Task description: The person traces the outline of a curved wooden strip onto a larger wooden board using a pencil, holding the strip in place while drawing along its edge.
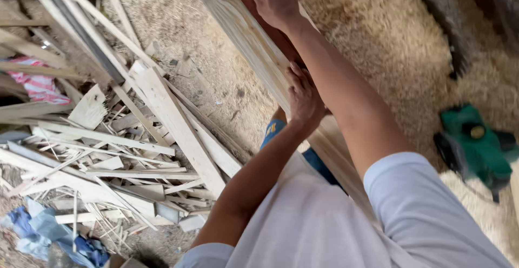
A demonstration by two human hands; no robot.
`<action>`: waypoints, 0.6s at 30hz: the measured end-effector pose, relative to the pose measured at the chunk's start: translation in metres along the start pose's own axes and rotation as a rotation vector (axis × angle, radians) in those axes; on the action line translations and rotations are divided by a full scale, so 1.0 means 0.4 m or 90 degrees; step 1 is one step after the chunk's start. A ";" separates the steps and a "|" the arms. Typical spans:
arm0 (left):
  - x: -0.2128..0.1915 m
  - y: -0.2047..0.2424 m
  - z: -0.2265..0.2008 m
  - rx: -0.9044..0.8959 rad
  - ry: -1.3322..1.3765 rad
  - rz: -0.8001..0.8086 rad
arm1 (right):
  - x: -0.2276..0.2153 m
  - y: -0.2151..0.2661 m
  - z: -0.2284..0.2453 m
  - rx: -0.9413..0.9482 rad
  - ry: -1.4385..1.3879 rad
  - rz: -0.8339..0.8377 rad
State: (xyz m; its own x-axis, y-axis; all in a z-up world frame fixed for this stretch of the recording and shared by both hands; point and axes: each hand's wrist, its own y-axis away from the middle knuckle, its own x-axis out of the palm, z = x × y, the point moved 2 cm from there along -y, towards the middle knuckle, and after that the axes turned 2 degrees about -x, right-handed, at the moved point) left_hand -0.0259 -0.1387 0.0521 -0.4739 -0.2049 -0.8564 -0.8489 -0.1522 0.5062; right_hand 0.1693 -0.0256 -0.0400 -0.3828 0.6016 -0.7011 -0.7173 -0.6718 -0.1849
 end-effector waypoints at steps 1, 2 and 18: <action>-0.001 -0.006 -0.001 0.001 0.019 0.008 | -0.026 0.017 -0.008 -0.007 -0.033 0.002; -0.002 -0.003 -0.007 -0.006 0.033 0.027 | -0.062 0.062 -0.006 -0.018 -0.001 -0.007; 0.030 0.008 -0.018 0.008 -0.041 0.083 | -0.851 1.493 0.295 0.499 0.142 0.108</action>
State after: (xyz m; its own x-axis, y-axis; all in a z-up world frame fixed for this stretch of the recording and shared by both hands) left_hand -0.0326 -0.1488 0.0442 -0.5946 -0.1591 -0.7881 -0.7815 -0.1163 0.6130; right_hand -0.1975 -0.5807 0.1695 -0.4575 0.3635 -0.8115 -0.8891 -0.2011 0.4111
